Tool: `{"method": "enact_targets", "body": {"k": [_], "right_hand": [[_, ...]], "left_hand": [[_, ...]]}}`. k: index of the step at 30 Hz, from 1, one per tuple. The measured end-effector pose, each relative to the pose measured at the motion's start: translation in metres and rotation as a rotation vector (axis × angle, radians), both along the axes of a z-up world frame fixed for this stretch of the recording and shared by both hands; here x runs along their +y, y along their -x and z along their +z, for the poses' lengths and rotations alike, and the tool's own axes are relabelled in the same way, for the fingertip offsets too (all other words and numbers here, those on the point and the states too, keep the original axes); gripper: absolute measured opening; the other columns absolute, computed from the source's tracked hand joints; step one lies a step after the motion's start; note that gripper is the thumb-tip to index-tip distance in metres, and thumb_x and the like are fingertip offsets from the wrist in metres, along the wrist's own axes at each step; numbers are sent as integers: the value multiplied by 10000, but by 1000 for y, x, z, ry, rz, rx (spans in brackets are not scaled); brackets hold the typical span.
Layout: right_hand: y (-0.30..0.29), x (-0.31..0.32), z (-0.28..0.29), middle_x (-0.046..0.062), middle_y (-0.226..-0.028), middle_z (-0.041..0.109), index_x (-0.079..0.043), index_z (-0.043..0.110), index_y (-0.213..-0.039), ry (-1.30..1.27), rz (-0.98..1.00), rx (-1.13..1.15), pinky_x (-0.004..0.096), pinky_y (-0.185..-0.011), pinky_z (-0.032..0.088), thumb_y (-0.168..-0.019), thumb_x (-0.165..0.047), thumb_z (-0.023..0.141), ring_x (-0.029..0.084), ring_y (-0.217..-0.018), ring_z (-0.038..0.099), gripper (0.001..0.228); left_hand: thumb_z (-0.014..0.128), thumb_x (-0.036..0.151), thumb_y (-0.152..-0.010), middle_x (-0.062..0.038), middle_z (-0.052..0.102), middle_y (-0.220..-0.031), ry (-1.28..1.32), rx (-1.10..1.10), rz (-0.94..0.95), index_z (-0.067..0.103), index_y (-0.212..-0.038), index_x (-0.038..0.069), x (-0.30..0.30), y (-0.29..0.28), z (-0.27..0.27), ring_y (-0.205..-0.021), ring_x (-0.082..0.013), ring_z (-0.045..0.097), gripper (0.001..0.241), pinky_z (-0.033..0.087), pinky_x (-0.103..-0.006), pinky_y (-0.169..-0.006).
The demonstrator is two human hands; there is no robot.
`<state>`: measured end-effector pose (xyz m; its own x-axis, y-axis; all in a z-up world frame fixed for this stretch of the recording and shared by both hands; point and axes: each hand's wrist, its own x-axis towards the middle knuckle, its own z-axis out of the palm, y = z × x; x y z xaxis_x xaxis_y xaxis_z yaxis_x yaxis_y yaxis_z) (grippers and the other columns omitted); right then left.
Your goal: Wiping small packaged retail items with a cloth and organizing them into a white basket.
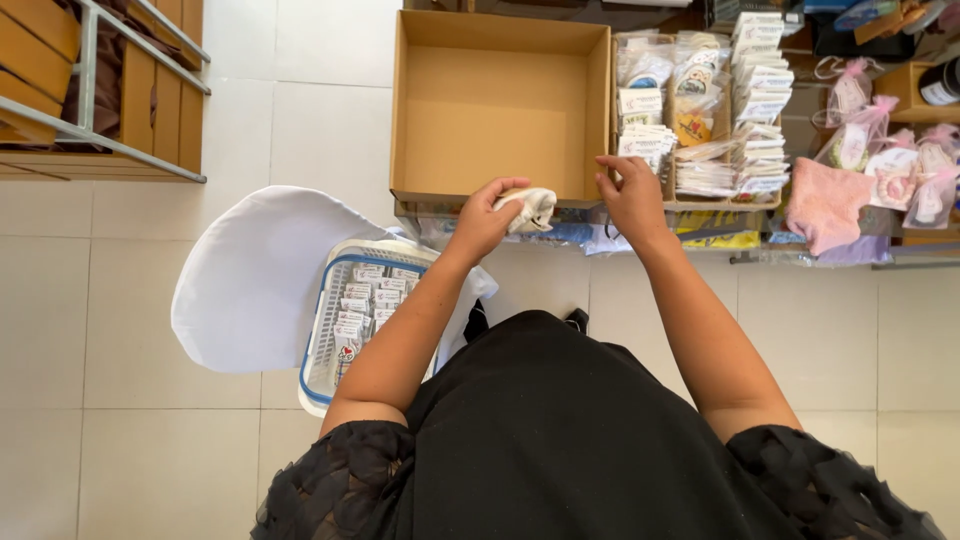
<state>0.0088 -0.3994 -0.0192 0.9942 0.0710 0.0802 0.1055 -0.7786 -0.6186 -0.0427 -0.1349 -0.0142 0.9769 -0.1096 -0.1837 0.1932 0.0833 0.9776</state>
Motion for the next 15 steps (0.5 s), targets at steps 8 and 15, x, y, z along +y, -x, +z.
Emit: {"method": "enact_targets", "body": {"k": [8, 15], "right_hand": [[31, -23, 31, 239, -1328, 520, -86, 696, -1260, -204, 33, -102, 419, -727, 587, -1011, -139, 730, 361, -906, 710, 257], [59, -121, 41, 66, -1098, 694, -188, 763, -1179, -421, -11, -18, 281, -679, 575, -1038, -243, 728, 240, -889, 744, 156]], "left_hand": [[634, 105, -928, -26, 732, -1065, 161, -14, 39, 705, -1271, 123, -32, 8, 61, -799, -51, 653, 351, 572, -193, -685], [655, 99, -948, -54, 712, -1170, 215, -65, -40, 709, -1262, 99, -143, 24, 75, -955, -83, 638, 319, 583, -248, -777]]}}
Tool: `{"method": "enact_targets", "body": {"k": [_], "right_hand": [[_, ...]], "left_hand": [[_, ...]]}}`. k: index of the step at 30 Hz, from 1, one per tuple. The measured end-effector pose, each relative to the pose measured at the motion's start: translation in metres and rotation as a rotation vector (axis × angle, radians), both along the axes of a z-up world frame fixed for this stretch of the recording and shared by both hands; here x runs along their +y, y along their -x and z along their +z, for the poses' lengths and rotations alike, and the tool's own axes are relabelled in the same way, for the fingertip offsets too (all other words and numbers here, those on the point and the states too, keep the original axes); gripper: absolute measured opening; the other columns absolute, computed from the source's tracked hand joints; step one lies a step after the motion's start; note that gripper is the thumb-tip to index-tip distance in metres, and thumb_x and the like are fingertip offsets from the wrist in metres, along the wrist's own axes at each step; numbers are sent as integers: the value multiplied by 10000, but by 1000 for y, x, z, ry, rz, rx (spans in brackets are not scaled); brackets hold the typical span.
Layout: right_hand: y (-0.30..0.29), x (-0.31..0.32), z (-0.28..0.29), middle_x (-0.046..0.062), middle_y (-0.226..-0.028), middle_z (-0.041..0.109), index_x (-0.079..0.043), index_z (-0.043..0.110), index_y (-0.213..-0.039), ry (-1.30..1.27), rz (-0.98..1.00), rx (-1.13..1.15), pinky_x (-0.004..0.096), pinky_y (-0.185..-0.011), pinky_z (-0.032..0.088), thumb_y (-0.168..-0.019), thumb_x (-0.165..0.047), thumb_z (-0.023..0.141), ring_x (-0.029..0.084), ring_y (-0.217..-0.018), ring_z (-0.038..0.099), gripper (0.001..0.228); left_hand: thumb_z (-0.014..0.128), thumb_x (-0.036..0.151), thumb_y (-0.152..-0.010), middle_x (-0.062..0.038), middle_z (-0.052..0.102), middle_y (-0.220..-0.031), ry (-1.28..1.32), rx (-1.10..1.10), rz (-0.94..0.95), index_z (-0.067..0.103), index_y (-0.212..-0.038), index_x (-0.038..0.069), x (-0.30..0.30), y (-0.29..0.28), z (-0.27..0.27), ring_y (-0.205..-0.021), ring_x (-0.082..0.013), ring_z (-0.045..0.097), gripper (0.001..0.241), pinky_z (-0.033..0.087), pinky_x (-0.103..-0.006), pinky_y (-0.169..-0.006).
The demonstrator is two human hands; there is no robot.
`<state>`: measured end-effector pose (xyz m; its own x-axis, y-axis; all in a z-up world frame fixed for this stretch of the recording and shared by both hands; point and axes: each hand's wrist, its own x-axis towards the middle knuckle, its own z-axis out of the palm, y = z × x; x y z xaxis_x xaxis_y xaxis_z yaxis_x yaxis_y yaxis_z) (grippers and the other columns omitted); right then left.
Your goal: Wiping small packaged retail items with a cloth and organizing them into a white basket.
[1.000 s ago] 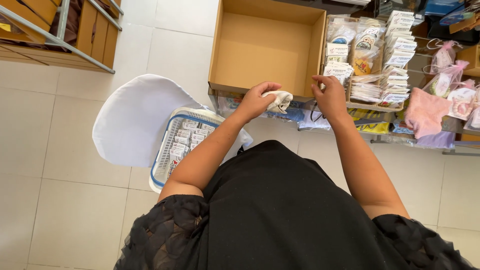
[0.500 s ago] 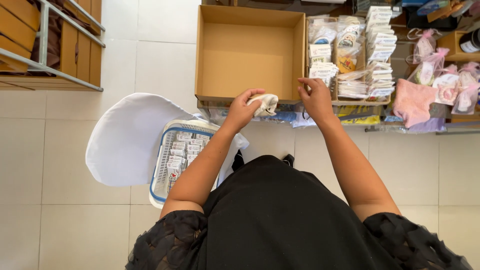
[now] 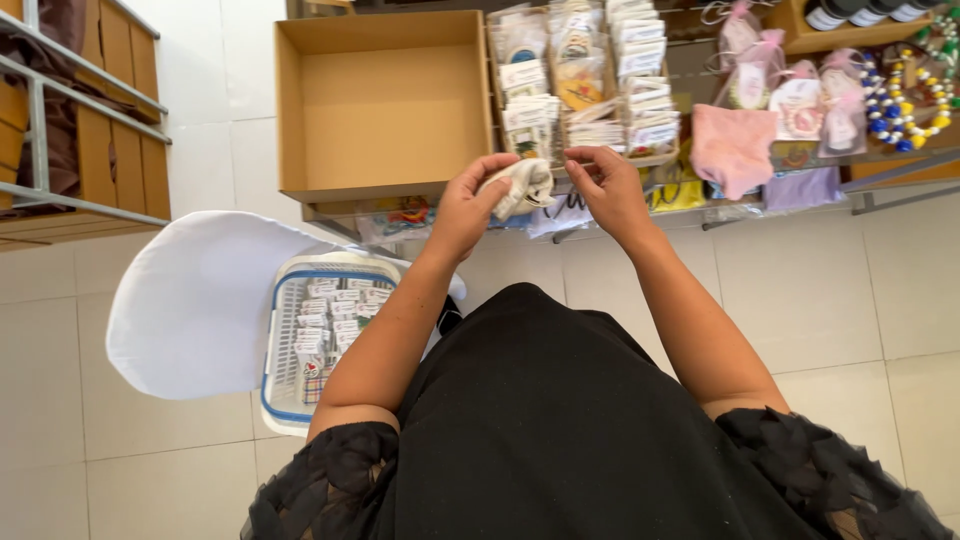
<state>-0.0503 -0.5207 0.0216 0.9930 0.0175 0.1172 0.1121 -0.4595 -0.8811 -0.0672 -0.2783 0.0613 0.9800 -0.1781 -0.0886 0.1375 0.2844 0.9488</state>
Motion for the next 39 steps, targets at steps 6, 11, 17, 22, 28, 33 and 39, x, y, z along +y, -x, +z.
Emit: {"method": "enact_targets", "body": {"k": [6, 11, 17, 22, 28, 33, 39], "right_hand": [[35, -108, -24, 123, -1025, 717, -101, 751, -1190, -99, -104, 79, 290, -665, 592, -1022, -163, 726, 211, -833, 727, 181], [55, -173, -41, 124, -999, 706, -63, 726, -1210, -150, -150, 128, 262, -642, 578, -999, -100, 710, 173, -794, 699, 215], [58, -223, -51, 76, -917, 704, -81, 740, -1183, -123, -146, 171, 238, -599, 555, -949, -68, 751, 129, -712, 675, 234], [39, -240, -56, 30, -855, 701, -155, 765, -1156, 8, -169, 147, 231, -602, 511, -922, -140, 811, 90, -701, 628, 239], [6, -245, -68, 88, -1050, 668, -165, 753, -1202, 383, -160, -63, 457, -857, 530, -872, -203, 838, 328, -989, 643, 343], [-20, -249, -91, 79, -1315, 578, -198, 623, -1389, 732, -163, 81, 582, -977, 436, -865, -311, 835, 378, -1246, 485, 577], [-37, -285, -139, 10, -1068, 630, -237, 744, -1128, 882, -145, -114, 479, -906, 447, -874, -341, 806, 299, -1113, 563, 282]], "left_hand": [[682, 109, -937, -37, 715, -1111, 75, 73, -102, 707, -1270, 82, -103, 23, -7, -960, -68, 635, 335, 588, -245, -804], [685, 126, -949, -43, 716, -1099, 152, 181, -99, 681, -1292, 69, -165, 31, -28, -939, -80, 670, 348, 600, -239, -784], [688, 200, -962, -106, 730, -1127, 283, 400, -96, 652, -1318, 84, -212, 39, -53, -931, -157, 733, 376, 647, -300, -757], [699, 197, -940, -152, 739, -1116, 281, 478, -93, 651, -1305, 86, -216, 31, -60, -916, -207, 753, 385, 659, -348, -755], [700, 171, -917, -157, 752, -1093, 306, 462, -49, 660, -1296, 97, -217, 12, -55, -905, -237, 774, 388, 672, -366, -753], [707, 167, -904, -164, 758, -1072, 314, 450, -57, 670, -1288, 106, -221, 15, -53, -898, -247, 776, 391, 672, -383, -755], [704, 155, -895, -145, 757, -1058, 282, 459, -14, 678, -1277, 109, -205, 30, -47, -878, -220, 770, 386, 665, -345, -731]]}}
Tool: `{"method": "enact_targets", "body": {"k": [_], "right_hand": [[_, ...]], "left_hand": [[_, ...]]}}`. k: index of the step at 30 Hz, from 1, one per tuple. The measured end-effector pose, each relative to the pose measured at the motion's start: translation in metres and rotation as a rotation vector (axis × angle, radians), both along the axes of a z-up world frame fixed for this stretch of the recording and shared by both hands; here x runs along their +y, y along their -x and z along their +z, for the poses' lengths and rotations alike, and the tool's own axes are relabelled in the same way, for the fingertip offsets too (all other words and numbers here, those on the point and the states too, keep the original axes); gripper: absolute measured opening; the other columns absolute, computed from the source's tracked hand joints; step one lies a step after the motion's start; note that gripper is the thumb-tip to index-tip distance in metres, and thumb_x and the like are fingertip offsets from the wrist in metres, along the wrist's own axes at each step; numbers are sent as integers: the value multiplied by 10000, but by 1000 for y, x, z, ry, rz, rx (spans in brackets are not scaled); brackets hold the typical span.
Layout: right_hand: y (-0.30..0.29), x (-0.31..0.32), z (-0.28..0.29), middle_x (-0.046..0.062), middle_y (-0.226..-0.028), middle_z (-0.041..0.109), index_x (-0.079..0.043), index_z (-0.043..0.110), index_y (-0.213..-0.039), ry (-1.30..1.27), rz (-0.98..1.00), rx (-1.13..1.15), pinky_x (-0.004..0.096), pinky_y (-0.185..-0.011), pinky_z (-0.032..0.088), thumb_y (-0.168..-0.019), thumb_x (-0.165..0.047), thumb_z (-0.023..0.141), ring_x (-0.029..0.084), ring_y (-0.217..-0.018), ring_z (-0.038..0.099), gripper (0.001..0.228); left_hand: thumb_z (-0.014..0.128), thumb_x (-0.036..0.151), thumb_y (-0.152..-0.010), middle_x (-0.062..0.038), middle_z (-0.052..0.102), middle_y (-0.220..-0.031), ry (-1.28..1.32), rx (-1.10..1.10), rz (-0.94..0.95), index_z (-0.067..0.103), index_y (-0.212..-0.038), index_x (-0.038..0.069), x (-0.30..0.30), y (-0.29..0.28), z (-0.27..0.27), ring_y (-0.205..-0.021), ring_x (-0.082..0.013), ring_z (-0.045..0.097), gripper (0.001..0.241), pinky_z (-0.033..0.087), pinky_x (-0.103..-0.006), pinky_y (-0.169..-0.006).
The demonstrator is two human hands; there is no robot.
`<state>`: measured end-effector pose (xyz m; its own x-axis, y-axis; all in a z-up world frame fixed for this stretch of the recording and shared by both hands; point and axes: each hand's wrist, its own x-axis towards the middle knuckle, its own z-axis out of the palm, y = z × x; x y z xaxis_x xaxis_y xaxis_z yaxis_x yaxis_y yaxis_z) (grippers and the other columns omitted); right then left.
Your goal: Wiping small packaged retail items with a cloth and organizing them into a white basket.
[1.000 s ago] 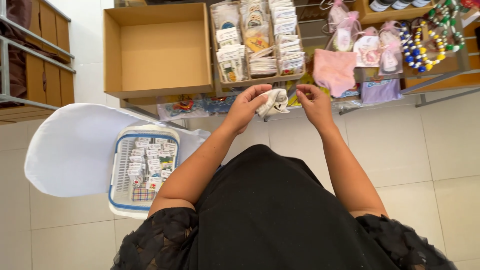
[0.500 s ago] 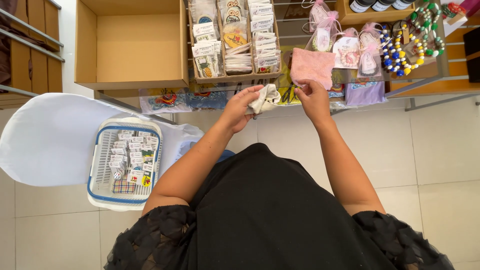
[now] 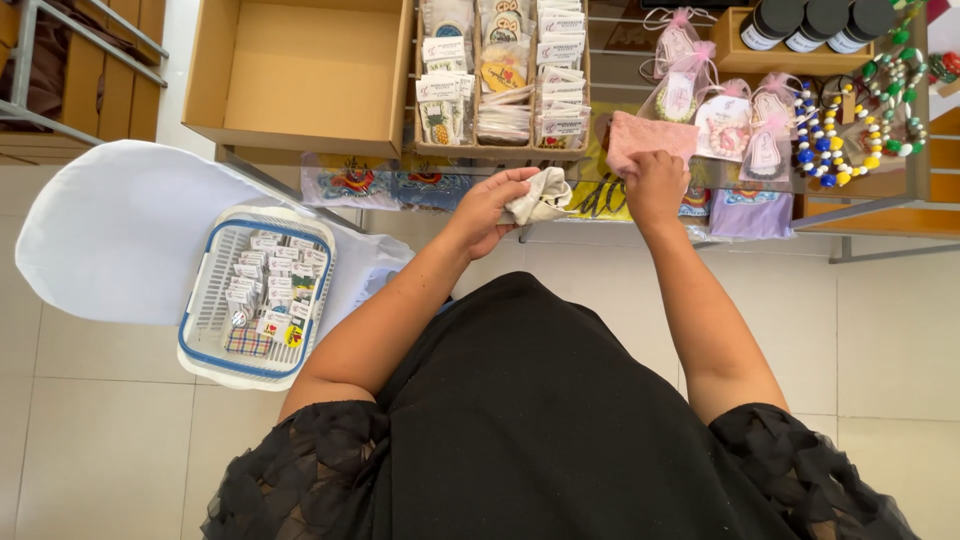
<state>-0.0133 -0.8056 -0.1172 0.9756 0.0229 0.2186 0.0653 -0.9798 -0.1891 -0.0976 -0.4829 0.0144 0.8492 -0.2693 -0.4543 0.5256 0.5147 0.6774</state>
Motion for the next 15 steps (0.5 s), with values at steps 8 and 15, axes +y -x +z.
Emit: {"method": "enact_targets", "body": {"k": [8, 15], "right_hand": [[32, -5, 53, 95, -1004, 646, -127, 727, -1155, -396, -11, -182, 474, -818, 496, -902, -213, 826, 332, -1004, 620, 285], [70, 41, 111, 63, -1056, 715, -131, 714, -1208, -1000, 76, 25, 276, -811, 545, -949, -202, 831, 195, -1021, 697, 293]], "left_hand": [[696, 169, -912, -139, 756, -1050, -1, 13, -1, 677, -1281, 110, -19, 24, -16, -865, -206, 765, 374, 657, -311, -700], [677, 320, -968, -119, 763, -1023, -5, -30, 22, 711, -1233, 112, -15, 47, -4, -857, -196, 768, 339, 663, -319, -697]]}}
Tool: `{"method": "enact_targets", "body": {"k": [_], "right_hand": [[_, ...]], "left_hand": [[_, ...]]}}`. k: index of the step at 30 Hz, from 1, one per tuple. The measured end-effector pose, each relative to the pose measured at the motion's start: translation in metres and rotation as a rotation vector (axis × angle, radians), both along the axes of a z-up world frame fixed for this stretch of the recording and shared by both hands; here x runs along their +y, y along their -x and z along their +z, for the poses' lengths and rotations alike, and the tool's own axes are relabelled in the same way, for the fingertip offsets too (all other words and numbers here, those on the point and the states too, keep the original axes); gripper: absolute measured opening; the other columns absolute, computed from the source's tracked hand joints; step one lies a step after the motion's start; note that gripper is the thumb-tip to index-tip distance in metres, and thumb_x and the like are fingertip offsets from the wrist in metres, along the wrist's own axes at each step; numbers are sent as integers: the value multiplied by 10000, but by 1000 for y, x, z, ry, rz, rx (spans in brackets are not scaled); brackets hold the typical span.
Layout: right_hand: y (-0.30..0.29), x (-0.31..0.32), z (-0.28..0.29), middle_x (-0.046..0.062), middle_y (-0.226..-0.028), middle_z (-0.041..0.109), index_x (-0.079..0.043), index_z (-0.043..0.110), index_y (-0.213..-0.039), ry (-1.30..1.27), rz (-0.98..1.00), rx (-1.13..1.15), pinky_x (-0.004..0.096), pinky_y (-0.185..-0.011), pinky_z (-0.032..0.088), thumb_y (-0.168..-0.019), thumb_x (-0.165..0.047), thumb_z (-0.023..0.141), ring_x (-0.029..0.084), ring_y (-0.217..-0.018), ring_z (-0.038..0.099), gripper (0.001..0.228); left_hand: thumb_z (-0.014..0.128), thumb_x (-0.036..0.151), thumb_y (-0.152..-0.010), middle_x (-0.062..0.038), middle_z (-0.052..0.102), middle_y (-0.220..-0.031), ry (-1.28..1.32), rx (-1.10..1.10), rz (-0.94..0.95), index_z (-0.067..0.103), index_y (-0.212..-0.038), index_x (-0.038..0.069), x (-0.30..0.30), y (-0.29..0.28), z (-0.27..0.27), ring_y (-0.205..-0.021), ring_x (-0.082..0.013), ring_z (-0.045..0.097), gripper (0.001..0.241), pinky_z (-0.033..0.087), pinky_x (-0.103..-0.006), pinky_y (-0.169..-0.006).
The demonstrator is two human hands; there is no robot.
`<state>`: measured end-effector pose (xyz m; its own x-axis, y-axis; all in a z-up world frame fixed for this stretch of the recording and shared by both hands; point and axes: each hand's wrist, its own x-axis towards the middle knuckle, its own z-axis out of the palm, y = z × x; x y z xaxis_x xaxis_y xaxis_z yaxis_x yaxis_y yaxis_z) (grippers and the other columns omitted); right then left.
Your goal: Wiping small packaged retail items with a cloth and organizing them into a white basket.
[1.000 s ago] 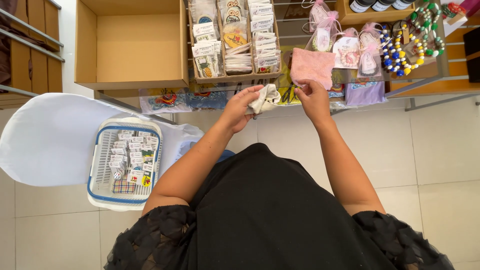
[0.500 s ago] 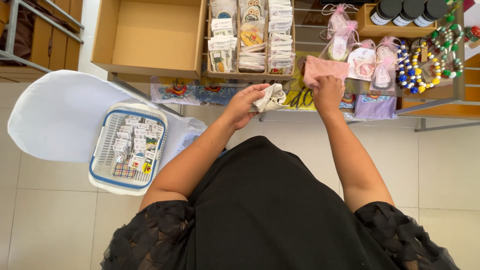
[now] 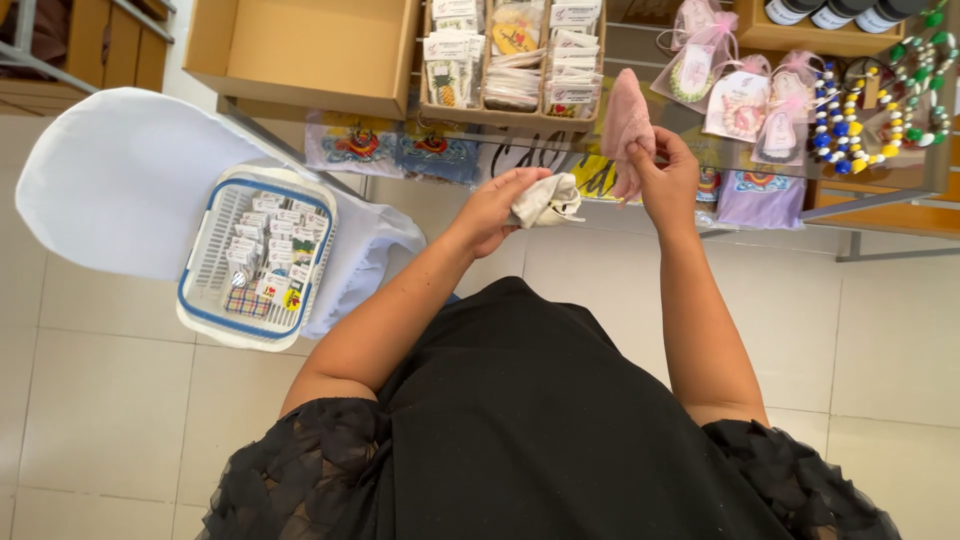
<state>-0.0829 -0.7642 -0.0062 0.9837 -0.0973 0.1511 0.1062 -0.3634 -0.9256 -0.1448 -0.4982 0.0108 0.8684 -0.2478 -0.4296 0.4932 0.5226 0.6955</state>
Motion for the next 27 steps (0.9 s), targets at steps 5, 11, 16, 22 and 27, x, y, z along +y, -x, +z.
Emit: {"method": "enact_targets", "body": {"k": [5, 11, 16, 22, 27], "right_hand": [[23, 45, 53, 36, -996, 703, -111, 702, -1227, -200, 164, 96, 259, -802, 544, -968, -210, 820, 123, -933, 651, 302], [41, 92, 84, 16, -892, 673, -78, 690, -1218, -353, 350, 191, 193, -678, 546, -981, -146, 774, 73, -798, 663, 260], [58, 148, 92, -9, -864, 661, -69, 695, -1192, -420, 441, 231, 161, -666, 534, -966, -106, 765, 37, -757, 644, 239], [86, 216, 87, -12, -894, 687, -68, 699, -1134, -463, 521, 316, 180, -716, 546, -919, -88, 786, 43, -795, 654, 233], [105, 266, 72, 28, -900, 697, -30, 690, -1153, -469, 536, 380, 216, -719, 571, -912, -41, 774, 69, -793, 669, 255]], "left_hand": [[670, 357, -986, -137, 771, -999, -16, -74, 84, 738, -1179, 108, 37, -3, 22, -854, -223, 777, 323, 668, -344, -699], [716, 214, -978, -156, 767, -1051, -43, -189, 73, 652, -1315, 116, 88, -6, 26, -896, -227, 778, 357, 681, -355, -732], [719, 167, -975, -213, 724, -1141, 5, -189, 30, 455, -1515, 133, 145, 4, 40, -974, -257, 766, 602, 680, -370, -776], [709, 119, -969, -231, 719, -1218, 172, -172, -91, 482, -1490, 114, 219, 15, 26, -1038, -311, 757, 569, 647, -462, -872], [692, 123, -969, -175, 768, -1089, 221, -173, -113, 658, -1255, 78, 267, 33, 11, -979, -273, 772, 291, 653, -416, -845]]}}
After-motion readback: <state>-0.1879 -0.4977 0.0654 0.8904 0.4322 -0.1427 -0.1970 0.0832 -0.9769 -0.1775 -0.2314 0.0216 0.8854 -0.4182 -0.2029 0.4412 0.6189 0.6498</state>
